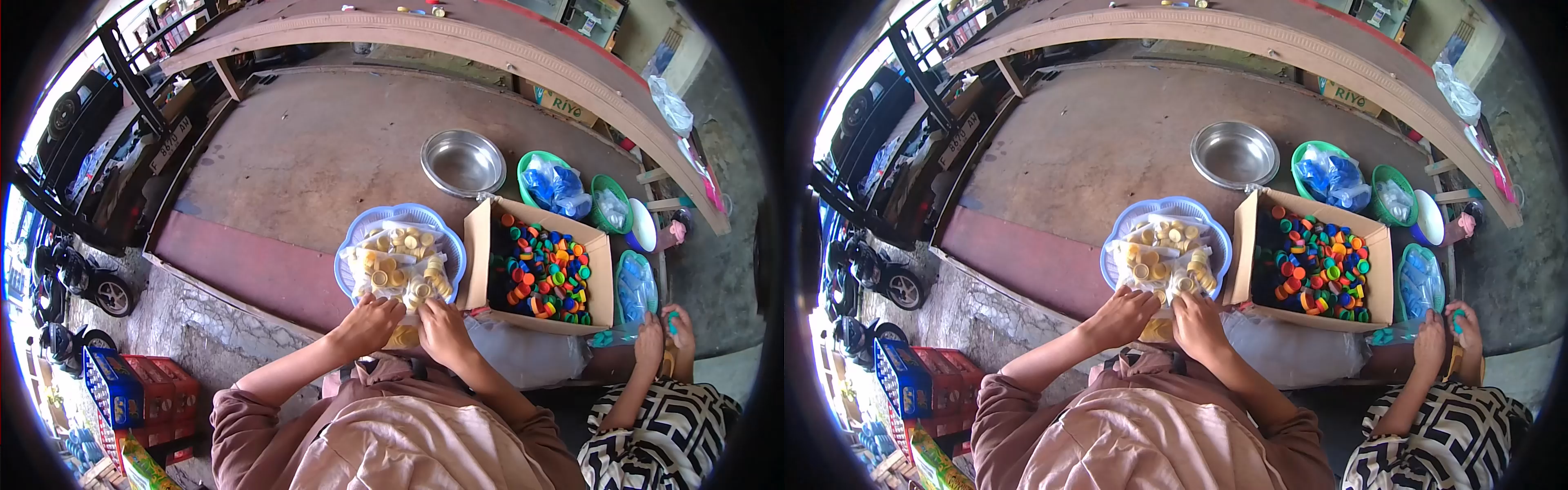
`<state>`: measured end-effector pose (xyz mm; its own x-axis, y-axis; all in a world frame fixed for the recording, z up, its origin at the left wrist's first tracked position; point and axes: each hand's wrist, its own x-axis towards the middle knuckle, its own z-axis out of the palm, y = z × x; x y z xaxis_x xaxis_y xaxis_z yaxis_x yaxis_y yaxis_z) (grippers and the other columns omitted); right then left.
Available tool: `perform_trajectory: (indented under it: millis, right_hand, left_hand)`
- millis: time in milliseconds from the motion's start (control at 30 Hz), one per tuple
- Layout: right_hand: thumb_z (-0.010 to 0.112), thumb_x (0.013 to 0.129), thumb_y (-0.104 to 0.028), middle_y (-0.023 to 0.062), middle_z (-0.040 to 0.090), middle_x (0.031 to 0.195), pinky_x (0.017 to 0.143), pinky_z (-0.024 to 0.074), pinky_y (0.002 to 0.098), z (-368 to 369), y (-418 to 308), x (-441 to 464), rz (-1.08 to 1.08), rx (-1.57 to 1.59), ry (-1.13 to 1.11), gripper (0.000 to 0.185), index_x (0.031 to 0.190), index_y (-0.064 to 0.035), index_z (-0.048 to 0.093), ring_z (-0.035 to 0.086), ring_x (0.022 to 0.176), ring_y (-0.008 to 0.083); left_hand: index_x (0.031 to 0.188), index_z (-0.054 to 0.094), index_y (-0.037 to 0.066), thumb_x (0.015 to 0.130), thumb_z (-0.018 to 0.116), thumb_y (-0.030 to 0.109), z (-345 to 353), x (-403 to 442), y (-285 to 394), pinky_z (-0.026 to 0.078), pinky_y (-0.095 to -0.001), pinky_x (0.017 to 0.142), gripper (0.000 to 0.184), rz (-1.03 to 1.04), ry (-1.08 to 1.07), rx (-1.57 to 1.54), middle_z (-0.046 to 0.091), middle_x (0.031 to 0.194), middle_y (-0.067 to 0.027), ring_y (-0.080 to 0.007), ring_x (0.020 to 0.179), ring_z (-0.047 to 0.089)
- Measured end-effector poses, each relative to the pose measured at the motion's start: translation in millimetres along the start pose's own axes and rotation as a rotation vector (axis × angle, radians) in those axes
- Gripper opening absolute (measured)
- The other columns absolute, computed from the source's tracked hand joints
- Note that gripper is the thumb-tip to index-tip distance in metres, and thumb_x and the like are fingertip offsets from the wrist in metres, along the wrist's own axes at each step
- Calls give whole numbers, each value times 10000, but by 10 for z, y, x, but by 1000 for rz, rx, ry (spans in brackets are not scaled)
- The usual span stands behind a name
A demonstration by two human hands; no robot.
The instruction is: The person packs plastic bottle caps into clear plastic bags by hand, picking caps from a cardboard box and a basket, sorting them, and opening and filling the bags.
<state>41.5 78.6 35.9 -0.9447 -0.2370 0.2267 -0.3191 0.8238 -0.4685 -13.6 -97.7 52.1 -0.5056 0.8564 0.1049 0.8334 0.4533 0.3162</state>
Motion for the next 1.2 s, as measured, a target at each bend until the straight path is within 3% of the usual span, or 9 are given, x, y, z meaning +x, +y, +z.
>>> perform_trajectory:
  millis: [200,467,567,600,667,733,933,1033,1200]
  right_hand:
    - [496,788,-51,207,557,571,519,437,472,270,142,-37,86,234,-45,252,1028,14,458,568,554,379]
    - [645,748,-385,225,597,665,559,471,445,218,66,-210,60,264,-259,543,1048,27,456,594,627,395]
    - [685,697,-441,231,609,709,576,475,455,308,68,-369,41,275,-325,638,1065,27,455,600,652,402]
    - [690,690,-439,237,609,715,584,477,458,290,39,-398,65,264,-375,644,1069,24,454,600,663,405]
    - [711,661,-432,242,615,742,651,476,468,62,-151,-302,188,178,-575,661,1080,13,458,614,718,389]
    - [715,655,-438,225,622,746,673,471,458,117,-200,-328,136,45,-552,656,1074,5,474,618,721,377]
    - [646,732,-455,167,635,688,723,435,459,283,-224,-396,131,-116,-727,592,1082,-7,479,632,686,348]
    - [624,751,-469,211,626,900,779,409,458,248,-259,-356,213,-108,-854,661,1191,-11,438,620,842,333]
    - [580,794,-478,231,379,1285,926,350,449,472,39,-537,-25,98,-515,749,1346,-50,309,431,1150,338]
  left_hand:
    - [956,461,11,776,485,59,223,-46,-106,419,-399,700,187,-61,14,-156,598,745,-128,-290,727,602]
    - [1109,344,41,907,464,232,320,-180,-142,449,-453,706,302,-17,-174,-505,619,747,-139,-372,725,601]
    - [1165,307,34,878,521,279,603,-337,-145,483,-451,696,434,179,43,-683,618,836,-164,-407,752,589]
    - [1215,246,11,836,577,324,524,-377,-155,491,-445,730,592,73,-264,-648,602,942,-207,-417,838,585]
    - [1225,242,-8,808,602,352,248,-361,0,489,-442,736,658,-99,-429,-564,593,958,-237,-419,860,584]
    - [1238,238,-42,763,635,409,165,-353,71,482,-446,754,765,-231,-587,-500,581,961,-291,-418,884,587]
    - [1245,245,-51,787,594,433,451,-404,-43,471,-454,750,752,-201,-762,-461,598,931,-285,-401,850,602]
    - [1258,228,-61,800,573,440,436,-352,-30,467,-449,738,761,-224,-837,-411,599,923,-284,-400,840,602]
    - [1281,195,-77,810,550,469,397,-315,-108,473,-430,747,804,-218,-874,-519,606,914,-272,-396,840,604]
